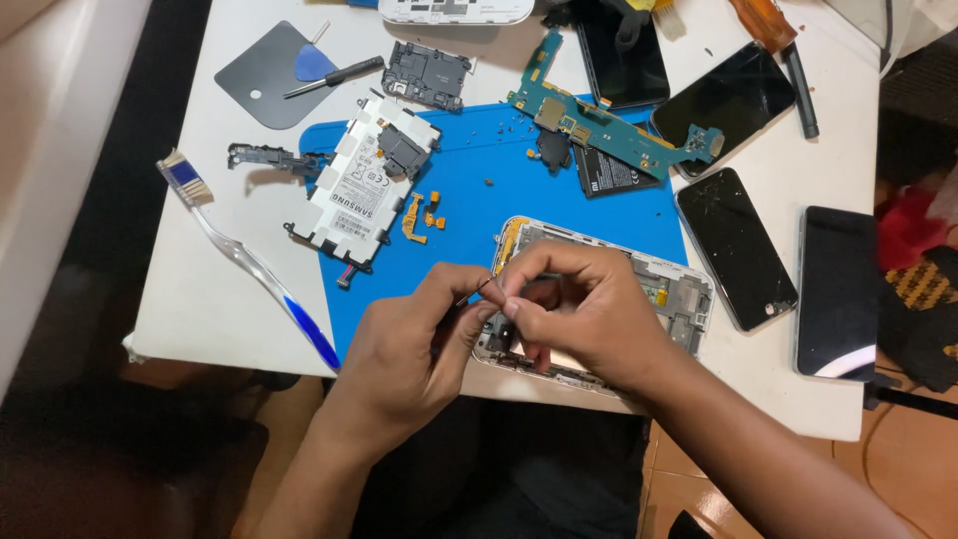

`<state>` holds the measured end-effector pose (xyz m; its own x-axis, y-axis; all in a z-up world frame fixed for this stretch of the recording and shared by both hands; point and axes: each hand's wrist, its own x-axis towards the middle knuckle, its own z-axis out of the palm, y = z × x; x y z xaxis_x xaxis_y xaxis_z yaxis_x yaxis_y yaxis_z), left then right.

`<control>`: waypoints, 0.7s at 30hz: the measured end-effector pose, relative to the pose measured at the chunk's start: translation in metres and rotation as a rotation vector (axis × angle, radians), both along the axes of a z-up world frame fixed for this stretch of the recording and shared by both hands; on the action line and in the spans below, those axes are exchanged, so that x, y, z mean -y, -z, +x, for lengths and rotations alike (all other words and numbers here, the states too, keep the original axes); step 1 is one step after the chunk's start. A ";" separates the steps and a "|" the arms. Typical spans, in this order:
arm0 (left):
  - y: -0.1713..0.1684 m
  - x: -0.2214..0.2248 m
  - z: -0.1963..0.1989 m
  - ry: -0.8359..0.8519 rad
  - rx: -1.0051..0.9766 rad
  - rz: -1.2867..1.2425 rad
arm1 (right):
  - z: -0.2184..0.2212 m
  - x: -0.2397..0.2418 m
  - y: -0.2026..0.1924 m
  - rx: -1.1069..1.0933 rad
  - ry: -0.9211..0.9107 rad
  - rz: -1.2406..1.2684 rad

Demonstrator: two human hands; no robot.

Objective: The person repairs or assembles internal components of a tablet computer.

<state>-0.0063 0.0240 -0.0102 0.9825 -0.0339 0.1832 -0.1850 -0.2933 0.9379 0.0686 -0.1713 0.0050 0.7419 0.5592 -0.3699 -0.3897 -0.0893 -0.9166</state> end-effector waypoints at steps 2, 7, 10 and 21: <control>-0.003 0.001 0.001 -0.002 -0.032 -0.008 | -0.002 -0.001 -0.003 0.017 0.003 -0.019; -0.009 0.001 0.002 -0.008 -0.136 0.019 | -0.005 -0.002 -0.009 0.369 -0.022 -0.177; -0.010 0.002 0.001 -0.038 -0.149 -0.054 | -0.005 -0.005 -0.011 0.828 -0.088 -0.353; -0.009 0.001 0.000 -0.076 -0.062 0.002 | -0.002 -0.011 -0.019 1.161 -0.320 -0.635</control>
